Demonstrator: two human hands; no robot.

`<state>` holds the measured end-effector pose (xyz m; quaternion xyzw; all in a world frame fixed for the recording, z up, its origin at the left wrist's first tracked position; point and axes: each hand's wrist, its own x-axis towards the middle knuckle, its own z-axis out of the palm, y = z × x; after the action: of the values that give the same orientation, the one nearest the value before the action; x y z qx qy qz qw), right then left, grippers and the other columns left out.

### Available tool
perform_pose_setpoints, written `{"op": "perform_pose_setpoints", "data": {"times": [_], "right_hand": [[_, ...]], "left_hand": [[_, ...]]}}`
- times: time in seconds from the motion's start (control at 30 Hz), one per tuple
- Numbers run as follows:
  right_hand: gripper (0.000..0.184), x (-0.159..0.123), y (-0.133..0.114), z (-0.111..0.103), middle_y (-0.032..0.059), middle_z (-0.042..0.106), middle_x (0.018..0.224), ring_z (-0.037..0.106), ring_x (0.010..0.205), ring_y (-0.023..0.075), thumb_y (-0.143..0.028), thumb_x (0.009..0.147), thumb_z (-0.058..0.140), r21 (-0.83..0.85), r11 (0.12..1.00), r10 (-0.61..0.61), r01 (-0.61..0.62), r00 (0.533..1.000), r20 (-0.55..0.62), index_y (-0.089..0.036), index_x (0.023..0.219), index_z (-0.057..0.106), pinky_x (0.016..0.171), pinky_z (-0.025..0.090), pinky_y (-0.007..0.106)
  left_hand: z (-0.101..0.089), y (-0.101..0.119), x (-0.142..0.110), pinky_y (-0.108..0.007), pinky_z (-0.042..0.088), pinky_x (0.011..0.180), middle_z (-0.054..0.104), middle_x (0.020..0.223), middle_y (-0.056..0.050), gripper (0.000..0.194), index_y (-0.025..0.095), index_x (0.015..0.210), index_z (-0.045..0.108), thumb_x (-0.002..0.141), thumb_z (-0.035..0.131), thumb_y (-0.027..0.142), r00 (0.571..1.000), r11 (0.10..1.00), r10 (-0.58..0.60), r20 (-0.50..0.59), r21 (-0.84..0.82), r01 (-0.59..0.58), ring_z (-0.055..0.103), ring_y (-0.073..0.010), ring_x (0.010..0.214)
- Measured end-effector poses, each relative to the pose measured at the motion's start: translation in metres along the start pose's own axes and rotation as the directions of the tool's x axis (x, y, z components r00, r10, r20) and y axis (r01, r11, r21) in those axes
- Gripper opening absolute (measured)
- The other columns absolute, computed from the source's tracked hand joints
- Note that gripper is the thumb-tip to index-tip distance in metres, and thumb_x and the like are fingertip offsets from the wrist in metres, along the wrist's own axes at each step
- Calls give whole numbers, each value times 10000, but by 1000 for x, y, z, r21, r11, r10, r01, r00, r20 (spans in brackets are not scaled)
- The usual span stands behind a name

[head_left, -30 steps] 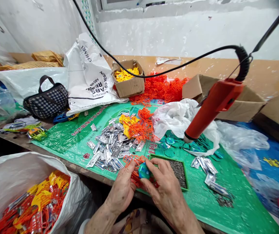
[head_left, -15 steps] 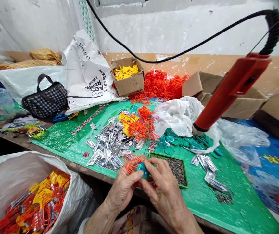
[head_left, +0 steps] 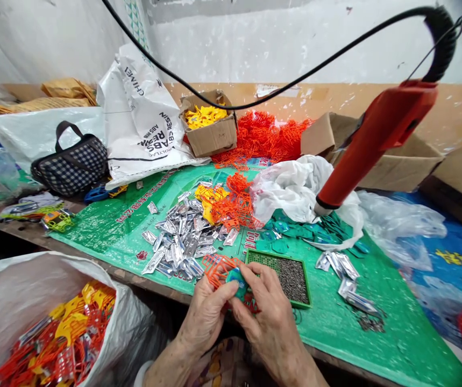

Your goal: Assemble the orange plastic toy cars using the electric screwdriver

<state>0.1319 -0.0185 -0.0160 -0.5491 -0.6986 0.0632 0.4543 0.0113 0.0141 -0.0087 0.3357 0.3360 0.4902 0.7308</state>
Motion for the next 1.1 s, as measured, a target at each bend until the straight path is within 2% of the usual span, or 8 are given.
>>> {"op": "perform_pose_setpoints", "data": {"times": [0.17, 0.3, 0.43, 0.6, 0.87, 1.1], "right_hand": [[477, -5, 0, 1, 129, 579, 1176, 589, 1069, 255, -156, 889, 593, 36, 999, -8, 12, 996, -94, -210, 1352, 494, 871, 583, 435], [471, -5, 1, -2, 122, 593, 1133, 602, 1035, 254, -156, 878, 615, 34, 999, -3, 6, 996, -91, -221, 1336, 522, 831, 592, 419], [497, -6, 1, -3, 116, 585, 1148, 597, 1049, 246, -141, 867, 624, 67, 997, 34, -31, 998, -57, -232, 1346, 529, 835, 592, 400], [491, -6, 1, -5, 98, 576, 1171, 594, 1059, 233, -115, 821, 671, 165, 984, 79, -72, 996, -38, -252, 1281, 568, 845, 593, 370], [464, -7, 4, -7, 102, 573, 1170, 602, 1072, 233, -96, 798, 691, 226, 963, 151, -145, 989, -8, -236, 1233, 607, 840, 595, 350], [376, -10, 3, -4, 102, 596, 1155, 642, 1032, 230, -177, 834, 700, 283, 950, 166, -129, 980, -110, -244, 1198, 633, 801, 602, 345]], "left_hand": [[1, -1, -2, -312, 502, 904, 751, 1061, -60, 262, 190, 1071, 748, 813, 727, 230, 997, 1000, -13, 73, -4, 13, 670, -221, 962], [2, -3, -2, -314, 496, 930, 762, 1050, -59, 263, 192, 1055, 766, 797, 750, 235, 999, 1000, -18, 44, -4, 18, 679, -227, 980], [1, -8, -4, -279, 521, 859, 772, 999, -54, 277, 201, 1044, 774, 771, 783, 248, 998, 990, -69, 7, -125, 70, 698, -203, 914], [-3, -12, -4, -255, 544, 782, 773, 898, -58, 199, 163, 963, 780, 814, 748, 291, 988, 955, -147, -47, -267, 130, 711, -192, 847], [1, -13, -4, -241, 553, 741, 775, 902, -60, 233, 153, 977, 776, 801, 771, 307, 985, 933, -170, -31, -326, 151, 713, -189, 839], [1, -12, -3, -235, 558, 727, 777, 908, -56, 245, 161, 972, 777, 790, 782, 324, 984, 932, -177, -15, -323, 162, 717, -177, 807]]}}
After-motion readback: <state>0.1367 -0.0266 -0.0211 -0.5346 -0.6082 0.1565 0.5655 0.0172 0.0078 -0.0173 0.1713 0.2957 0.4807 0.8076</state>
